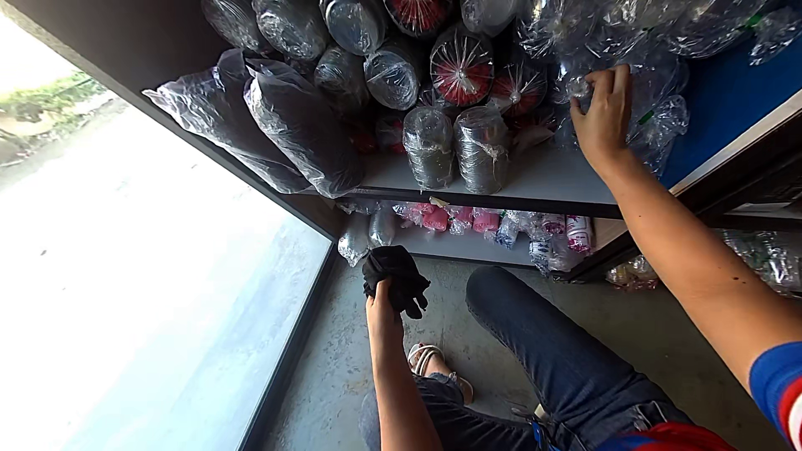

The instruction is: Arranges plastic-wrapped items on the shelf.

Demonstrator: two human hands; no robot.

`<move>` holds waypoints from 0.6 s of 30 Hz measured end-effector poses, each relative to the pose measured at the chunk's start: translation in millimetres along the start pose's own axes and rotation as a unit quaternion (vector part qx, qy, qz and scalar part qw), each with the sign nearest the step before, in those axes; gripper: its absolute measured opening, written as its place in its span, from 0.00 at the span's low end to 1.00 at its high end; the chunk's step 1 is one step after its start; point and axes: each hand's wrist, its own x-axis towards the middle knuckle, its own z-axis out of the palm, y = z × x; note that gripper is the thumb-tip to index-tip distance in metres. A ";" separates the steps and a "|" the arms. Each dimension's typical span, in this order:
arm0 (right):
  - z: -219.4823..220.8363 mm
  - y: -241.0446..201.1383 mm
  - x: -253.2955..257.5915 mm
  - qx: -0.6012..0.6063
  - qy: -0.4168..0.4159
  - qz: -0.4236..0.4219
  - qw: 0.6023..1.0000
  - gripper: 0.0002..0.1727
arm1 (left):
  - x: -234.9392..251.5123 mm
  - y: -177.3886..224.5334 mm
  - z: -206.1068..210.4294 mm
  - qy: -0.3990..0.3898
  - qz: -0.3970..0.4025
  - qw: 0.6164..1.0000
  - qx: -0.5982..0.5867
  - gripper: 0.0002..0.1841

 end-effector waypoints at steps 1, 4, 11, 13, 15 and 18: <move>-0.3 -0.1 -0.2 -0.004 0.000 -0.002 1.000 0.22 | -0.2 0.1 0.6 -0.001 0.001 1.000 0.001 0.09; 0.3 -0.2 0.9 -0.026 -0.006 -0.006 1.000 0.20 | 0.0 -0.4 0.9 -0.004 0.000 1.000 -0.002 0.09; -3.5 0.3 8.9 -0.045 -0.050 -0.019 0.998 0.18 | 0.2 -0.6 1.5 0.004 -0.001 1.000 0.001 0.10; -4.9 -0.2 10.6 -0.050 -0.051 -0.027 0.997 0.17 | 0.0 -0.9 1.8 0.001 0.002 1.000 0.000 0.10; -5.6 -1.3 11.8 -0.049 -0.051 -0.030 0.997 0.16 | 0.0 -1.1 1.5 -0.002 0.001 1.000 0.001 0.10; -4.7 -1.1 13.2 -0.041 -0.049 -0.026 0.998 0.16 | -0.3 -0.4 1.6 -0.002 0.000 1.000 0.001 0.10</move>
